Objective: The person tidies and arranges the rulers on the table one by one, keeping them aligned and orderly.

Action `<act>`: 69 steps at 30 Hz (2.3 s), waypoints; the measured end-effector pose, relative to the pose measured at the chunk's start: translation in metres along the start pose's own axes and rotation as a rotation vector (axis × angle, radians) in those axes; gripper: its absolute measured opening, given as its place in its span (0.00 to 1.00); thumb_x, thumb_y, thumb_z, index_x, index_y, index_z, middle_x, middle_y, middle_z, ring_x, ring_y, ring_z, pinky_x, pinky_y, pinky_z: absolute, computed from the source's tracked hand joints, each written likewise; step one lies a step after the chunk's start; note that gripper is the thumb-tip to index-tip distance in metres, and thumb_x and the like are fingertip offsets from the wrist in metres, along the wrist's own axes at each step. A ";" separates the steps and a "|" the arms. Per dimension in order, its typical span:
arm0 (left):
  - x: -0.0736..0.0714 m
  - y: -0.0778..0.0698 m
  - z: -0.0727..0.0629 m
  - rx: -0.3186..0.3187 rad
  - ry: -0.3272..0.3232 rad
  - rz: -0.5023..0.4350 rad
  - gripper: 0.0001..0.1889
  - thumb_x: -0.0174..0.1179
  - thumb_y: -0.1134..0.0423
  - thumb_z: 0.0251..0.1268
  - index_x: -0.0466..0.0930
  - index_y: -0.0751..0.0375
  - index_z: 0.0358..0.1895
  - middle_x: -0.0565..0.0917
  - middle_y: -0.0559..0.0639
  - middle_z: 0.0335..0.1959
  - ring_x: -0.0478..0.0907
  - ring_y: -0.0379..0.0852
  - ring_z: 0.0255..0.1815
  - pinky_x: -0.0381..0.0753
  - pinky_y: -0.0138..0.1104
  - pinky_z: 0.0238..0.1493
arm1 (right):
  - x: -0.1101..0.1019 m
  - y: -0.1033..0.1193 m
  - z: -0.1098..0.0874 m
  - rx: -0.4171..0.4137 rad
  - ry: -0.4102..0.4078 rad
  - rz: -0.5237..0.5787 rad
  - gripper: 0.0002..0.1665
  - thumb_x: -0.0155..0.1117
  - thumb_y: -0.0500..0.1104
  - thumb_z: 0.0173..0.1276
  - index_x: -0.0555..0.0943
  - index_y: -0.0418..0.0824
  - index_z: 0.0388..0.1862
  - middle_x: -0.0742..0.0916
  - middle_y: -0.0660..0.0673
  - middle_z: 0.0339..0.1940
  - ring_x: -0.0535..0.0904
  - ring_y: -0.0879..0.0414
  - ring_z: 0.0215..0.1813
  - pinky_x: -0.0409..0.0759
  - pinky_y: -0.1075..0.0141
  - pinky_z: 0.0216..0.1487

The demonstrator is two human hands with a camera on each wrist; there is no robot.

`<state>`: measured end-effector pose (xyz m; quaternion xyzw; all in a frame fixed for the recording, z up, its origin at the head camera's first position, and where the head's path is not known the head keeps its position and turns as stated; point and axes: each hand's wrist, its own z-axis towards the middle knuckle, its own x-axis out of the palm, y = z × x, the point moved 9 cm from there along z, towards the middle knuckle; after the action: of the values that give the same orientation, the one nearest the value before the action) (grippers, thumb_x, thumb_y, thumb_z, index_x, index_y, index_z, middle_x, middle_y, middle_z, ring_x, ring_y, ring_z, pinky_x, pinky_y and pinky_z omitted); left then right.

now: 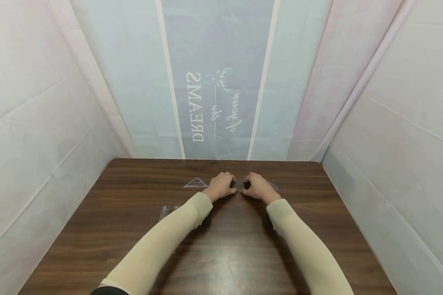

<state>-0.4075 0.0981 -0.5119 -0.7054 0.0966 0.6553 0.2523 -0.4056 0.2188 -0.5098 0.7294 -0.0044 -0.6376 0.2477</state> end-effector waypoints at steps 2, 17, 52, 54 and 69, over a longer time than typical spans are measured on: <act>0.000 0.002 -0.003 -0.006 0.007 -0.028 0.21 0.66 0.49 0.79 0.83 0.54 0.67 0.83 0.51 0.63 0.79 0.50 0.66 0.84 0.46 0.61 | 0.002 0.001 -0.001 -0.011 -0.003 0.007 0.28 0.76 0.47 0.72 0.84 0.31 0.64 0.86 0.35 0.58 0.83 0.39 0.63 0.82 0.43 0.63; -0.016 0.018 -0.030 0.015 -0.061 -0.078 0.23 0.71 0.45 0.73 0.85 0.52 0.63 0.85 0.47 0.54 0.80 0.46 0.56 0.83 0.39 0.54 | 0.000 0.029 -0.012 -0.097 -0.062 0.026 0.28 0.76 0.45 0.72 0.84 0.30 0.64 0.87 0.34 0.61 0.82 0.37 0.65 0.81 0.43 0.64; -0.041 0.045 -0.122 0.085 -0.163 -0.142 0.24 0.75 0.44 0.69 0.86 0.52 0.61 0.86 0.45 0.53 0.82 0.43 0.54 0.84 0.41 0.55 | 0.007 0.107 -0.053 -0.231 -0.058 -0.002 0.24 0.81 0.50 0.69 0.87 0.42 0.58 0.88 0.47 0.49 0.84 0.51 0.50 0.85 0.52 0.52; -0.041 0.046 -0.127 0.093 -0.153 -0.153 0.25 0.75 0.44 0.69 0.86 0.52 0.62 0.86 0.45 0.53 0.82 0.43 0.54 0.84 0.41 0.55 | 0.008 0.111 -0.055 -0.243 -0.063 -0.010 0.24 0.81 0.50 0.69 0.87 0.42 0.58 0.88 0.47 0.49 0.84 0.52 0.49 0.85 0.52 0.51; -0.049 0.057 -0.155 0.135 -0.160 -0.182 0.24 0.76 0.45 0.67 0.87 0.51 0.61 0.85 0.46 0.52 0.80 0.45 0.53 0.83 0.43 0.55 | 0.014 0.137 -0.066 -0.333 -0.057 0.010 0.24 0.82 0.49 0.68 0.86 0.41 0.58 0.88 0.47 0.50 0.83 0.55 0.47 0.85 0.56 0.48</act>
<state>-0.3041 -0.0348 -0.4746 -0.6381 0.0560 0.6758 0.3645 -0.2990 0.1176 -0.4678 0.6599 0.0904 -0.6488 0.3680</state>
